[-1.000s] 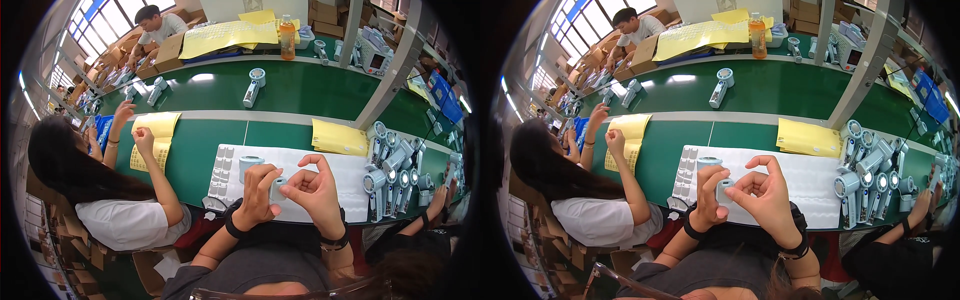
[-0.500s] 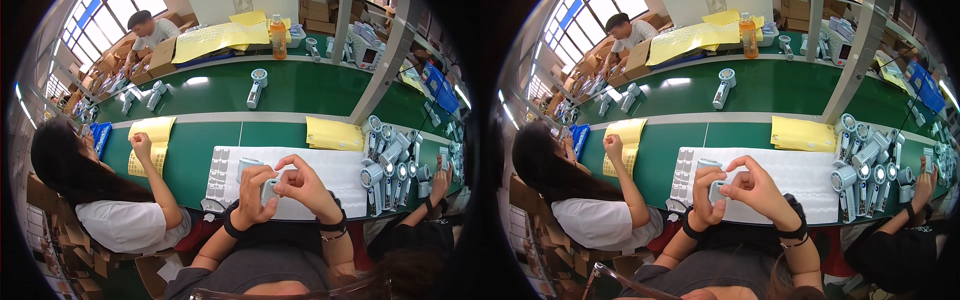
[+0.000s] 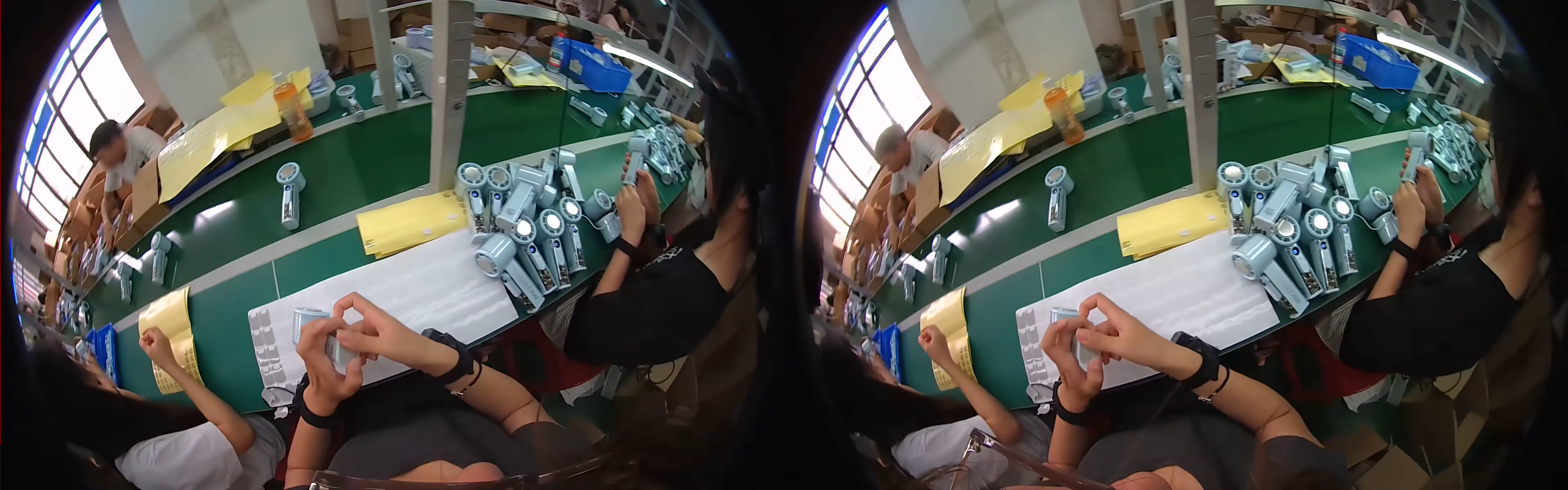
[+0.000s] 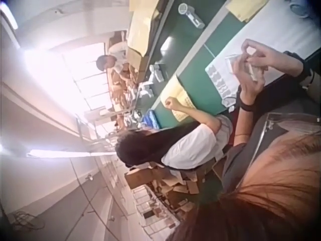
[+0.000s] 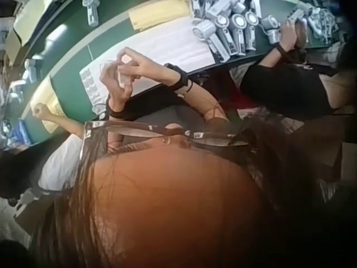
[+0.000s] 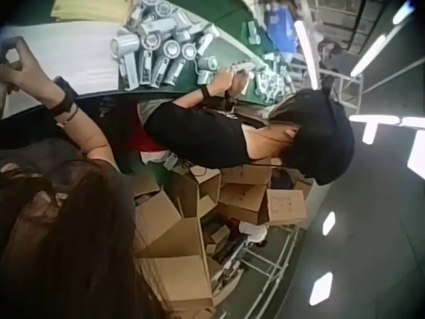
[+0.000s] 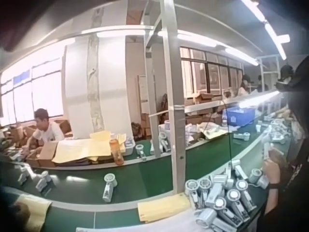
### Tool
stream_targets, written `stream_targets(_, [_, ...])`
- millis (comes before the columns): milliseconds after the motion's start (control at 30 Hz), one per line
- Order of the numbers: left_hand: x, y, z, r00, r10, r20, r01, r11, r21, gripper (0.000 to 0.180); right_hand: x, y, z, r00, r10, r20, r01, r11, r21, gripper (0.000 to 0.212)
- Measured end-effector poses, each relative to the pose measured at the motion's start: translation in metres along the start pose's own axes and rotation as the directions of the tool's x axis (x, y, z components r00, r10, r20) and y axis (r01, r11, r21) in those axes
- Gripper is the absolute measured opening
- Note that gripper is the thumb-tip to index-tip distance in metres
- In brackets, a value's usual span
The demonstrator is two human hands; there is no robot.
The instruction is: The person picks up a handheld fan from the conveyor belt, peels a sticker from a sheet, and applies it to the base of the fan. The fan is then placed back onto the belt, and the process is repeated.
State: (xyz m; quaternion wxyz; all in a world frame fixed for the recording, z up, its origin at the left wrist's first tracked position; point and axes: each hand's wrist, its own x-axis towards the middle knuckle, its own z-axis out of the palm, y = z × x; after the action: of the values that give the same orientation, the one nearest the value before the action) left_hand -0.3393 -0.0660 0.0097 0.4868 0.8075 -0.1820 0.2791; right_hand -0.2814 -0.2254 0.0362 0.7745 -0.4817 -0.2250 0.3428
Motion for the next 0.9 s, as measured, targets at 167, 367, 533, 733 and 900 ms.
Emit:
stream_targets(167, [0.007, 0.006, 0.016, 0.957, 0.210, 0.198, -0.213, 0.977, -0.007, 0.064, -0.030, -0.006, -0.015, 1.000, 0.028, -0.010, -0.029, 0.994, -0.106, 0.038])
stream_targets(367, [0.038, 0.043, 0.025, 0.915, 0.329, 0.233, -0.354, 0.932, 0.075, 0.076, -0.079, -0.016, -0.046, 0.988, -0.099, -0.116, 0.078, 0.982, -0.171, 0.041])
stream_targets(533, [0.042, 0.050, 0.017, 0.925, 0.286, 0.252, -0.352, 0.894, 0.278, 0.079, -0.165, -0.062, -0.068, 0.868, -0.324, -0.376, 0.068, 0.828, -0.557, 0.031])
stream_targets(733, [0.047, 0.052, 0.031, 0.899, 0.216, 0.381, -0.350, 0.878, 0.328, 0.065, -0.211, -0.091, -0.109, 0.475, -0.736, -0.483, -0.378, 0.325, -0.867, 0.029])
stream_targets(900, [0.046, 0.058, 0.033, 0.893, 0.212, 0.396, -0.350, 0.881, 0.319, 0.060, -0.205, -0.085, -0.171, 0.407, -0.795, -0.449, -0.529, 0.196, -0.826, 0.029])
